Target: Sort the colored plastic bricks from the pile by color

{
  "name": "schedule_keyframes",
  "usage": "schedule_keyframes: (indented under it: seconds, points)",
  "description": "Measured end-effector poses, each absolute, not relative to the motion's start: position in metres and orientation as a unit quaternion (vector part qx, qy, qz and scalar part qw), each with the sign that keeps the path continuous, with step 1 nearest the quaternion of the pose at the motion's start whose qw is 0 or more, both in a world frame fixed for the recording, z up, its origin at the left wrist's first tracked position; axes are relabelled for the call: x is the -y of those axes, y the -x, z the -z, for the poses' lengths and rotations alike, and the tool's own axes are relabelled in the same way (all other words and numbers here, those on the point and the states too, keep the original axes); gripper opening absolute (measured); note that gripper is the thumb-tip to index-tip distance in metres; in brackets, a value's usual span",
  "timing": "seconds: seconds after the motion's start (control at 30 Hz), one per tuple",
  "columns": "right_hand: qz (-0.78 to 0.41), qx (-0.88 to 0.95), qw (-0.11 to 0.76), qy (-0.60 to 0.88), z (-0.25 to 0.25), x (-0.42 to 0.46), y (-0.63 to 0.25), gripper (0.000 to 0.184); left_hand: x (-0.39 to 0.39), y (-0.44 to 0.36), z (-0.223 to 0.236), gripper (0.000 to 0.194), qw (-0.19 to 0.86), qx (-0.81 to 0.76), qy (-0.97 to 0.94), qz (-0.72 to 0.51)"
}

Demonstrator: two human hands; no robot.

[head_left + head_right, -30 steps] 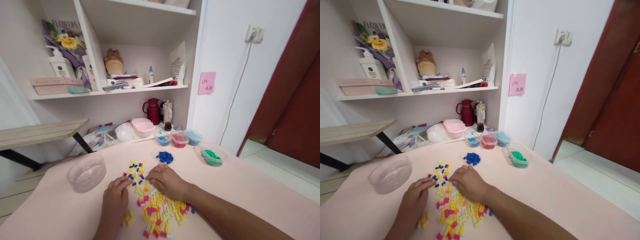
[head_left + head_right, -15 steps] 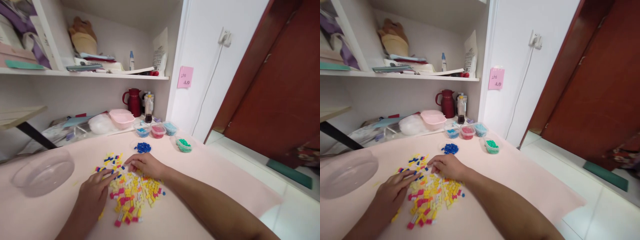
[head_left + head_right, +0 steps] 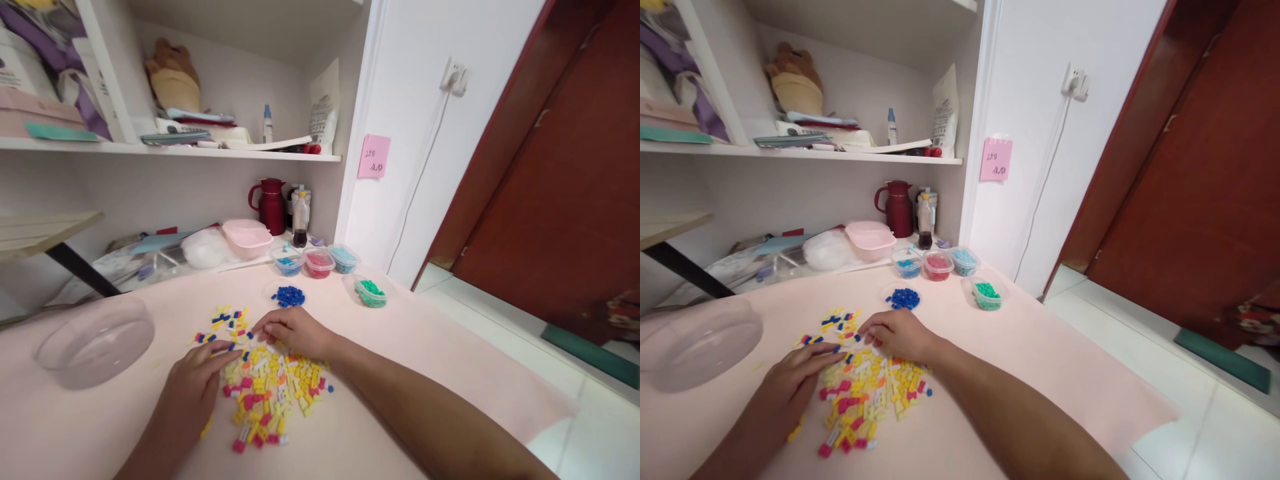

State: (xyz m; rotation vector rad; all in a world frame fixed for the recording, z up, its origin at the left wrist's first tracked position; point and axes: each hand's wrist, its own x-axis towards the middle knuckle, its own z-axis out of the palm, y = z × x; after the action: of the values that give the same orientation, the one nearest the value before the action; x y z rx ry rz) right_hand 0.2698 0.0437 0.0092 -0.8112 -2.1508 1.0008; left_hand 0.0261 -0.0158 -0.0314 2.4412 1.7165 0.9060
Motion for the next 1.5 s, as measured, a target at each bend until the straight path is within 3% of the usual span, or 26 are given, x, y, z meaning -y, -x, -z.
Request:
schedule_keyframes:
  seconds: [0.13,0.27,0.53,0.8,1.23,1.5]
  points:
    - [-0.336,0.802,0.391,0.301,-0.027,-0.039,-0.269,0.023,0.024,-0.033,0.015,0.04,0.068,-0.567,-0.749,-0.337]
    - [-0.407,0.745,0.441,0.292,-0.049,-0.032,-0.266,0.02,0.028,-0.035,0.011,0.037,0.098,-0.59,-0.697,-0.395]
    - [-0.378,0.768,0.303,0.419,-0.075,0.014,-0.314,0.01,0.028,-0.026,0.006,0.033,0.164,-0.659,-0.555,-0.48]
    - [-0.236,0.799,0.139,0.535,-0.037,0.052,-0.355,0.015,0.027,-0.027,0.006,0.032,0.217,-0.696,-0.499,-0.468]
    - [-0.256,0.757,0.178,0.574,-0.009,0.051,-0.35,0.008,0.031,-0.034,-0.001,0.029,0.239,-0.697,-0.476,-0.481]
    - [-0.316,0.766,0.204,0.522,-0.031,0.027,-0.358,0.014,0.03,-0.033,0.002,0.027,0.234,-0.685,-0.482,-0.493]
